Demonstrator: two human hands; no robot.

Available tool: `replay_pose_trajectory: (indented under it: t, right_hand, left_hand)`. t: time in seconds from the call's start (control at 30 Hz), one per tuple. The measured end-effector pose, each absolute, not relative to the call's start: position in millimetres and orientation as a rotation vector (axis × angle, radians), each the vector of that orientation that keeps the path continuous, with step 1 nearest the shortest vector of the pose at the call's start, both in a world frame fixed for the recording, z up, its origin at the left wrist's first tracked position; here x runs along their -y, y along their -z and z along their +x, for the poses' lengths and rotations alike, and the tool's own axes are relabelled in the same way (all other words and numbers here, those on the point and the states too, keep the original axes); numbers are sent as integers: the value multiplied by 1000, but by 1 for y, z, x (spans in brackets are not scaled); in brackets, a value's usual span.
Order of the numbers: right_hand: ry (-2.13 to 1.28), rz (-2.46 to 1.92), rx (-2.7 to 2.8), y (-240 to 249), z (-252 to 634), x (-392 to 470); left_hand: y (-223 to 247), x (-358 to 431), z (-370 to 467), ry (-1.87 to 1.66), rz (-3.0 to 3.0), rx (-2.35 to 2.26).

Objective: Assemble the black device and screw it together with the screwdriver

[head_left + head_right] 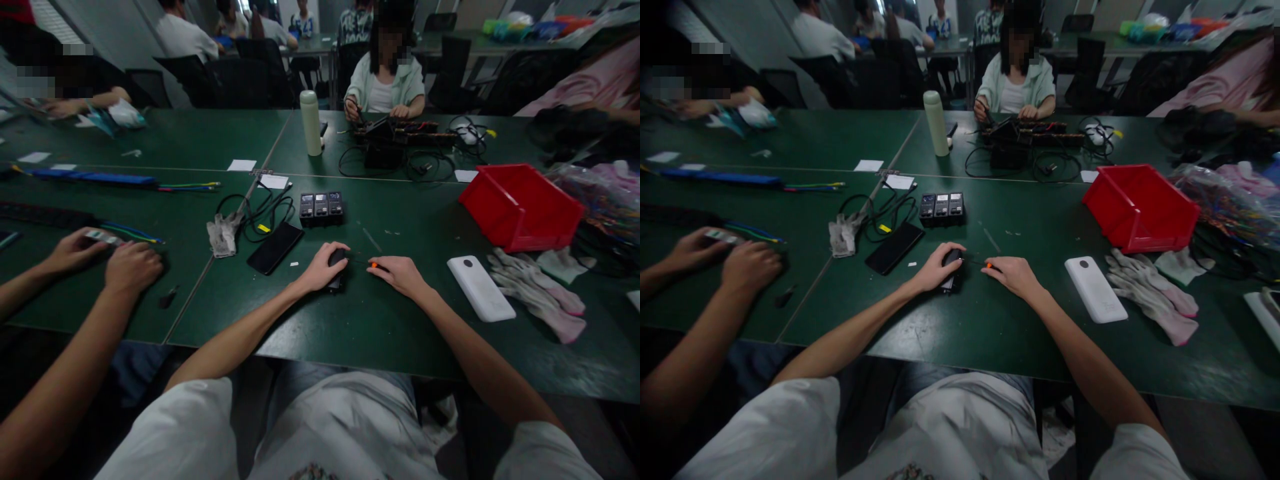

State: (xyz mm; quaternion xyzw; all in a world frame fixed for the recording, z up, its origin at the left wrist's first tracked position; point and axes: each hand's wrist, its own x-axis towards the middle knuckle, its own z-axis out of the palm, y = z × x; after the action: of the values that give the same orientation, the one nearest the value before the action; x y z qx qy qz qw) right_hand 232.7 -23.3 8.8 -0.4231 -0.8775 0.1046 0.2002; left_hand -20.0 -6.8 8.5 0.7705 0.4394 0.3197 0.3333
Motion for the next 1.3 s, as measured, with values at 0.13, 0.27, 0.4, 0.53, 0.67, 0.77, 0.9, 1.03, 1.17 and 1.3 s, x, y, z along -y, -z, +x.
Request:
replay_pose_trajectory:
  t: [0.13,0.27,0.4,0.53,0.67,0.77,0.9,1.03,1.17,1.3]
  right_hand:
    - [-288,-1181,2455,-9,232,24]
    - [-283,-1205,2453,-11,230,25]
    - [-277,-1212,2414,-15,228,27]
    - [-207,-1174,2387,-15,228,28]
    - [-138,-1138,2408,-13,230,26]
    - [-146,-1105,2405,-11,232,25]
    - [-218,-1087,2373,-11,234,25]
    - [-305,-1103,2286,-13,232,27]
    - [-482,-1166,2019,-16,229,28]
    - [-849,-1198,1558,-17,227,25]
  left_hand:
    - [-8,6,-20,-842,2015,-1135]
    - [-8,6,-19,-839,2015,-1139]
    - [-8,6,-19,-846,2011,-1136]
    - [-8,6,-19,-848,2009,-1138]
    - [-9,6,-20,-844,2007,-1142]
    - [-9,6,-20,-854,2007,-1133]
    - [-9,7,-20,-847,2005,-1143]
    - [-10,7,-19,-846,2009,-1140]
    - [-10,7,-19,-841,2018,-1139]
    - [-9,7,-19,-847,2017,-1136]
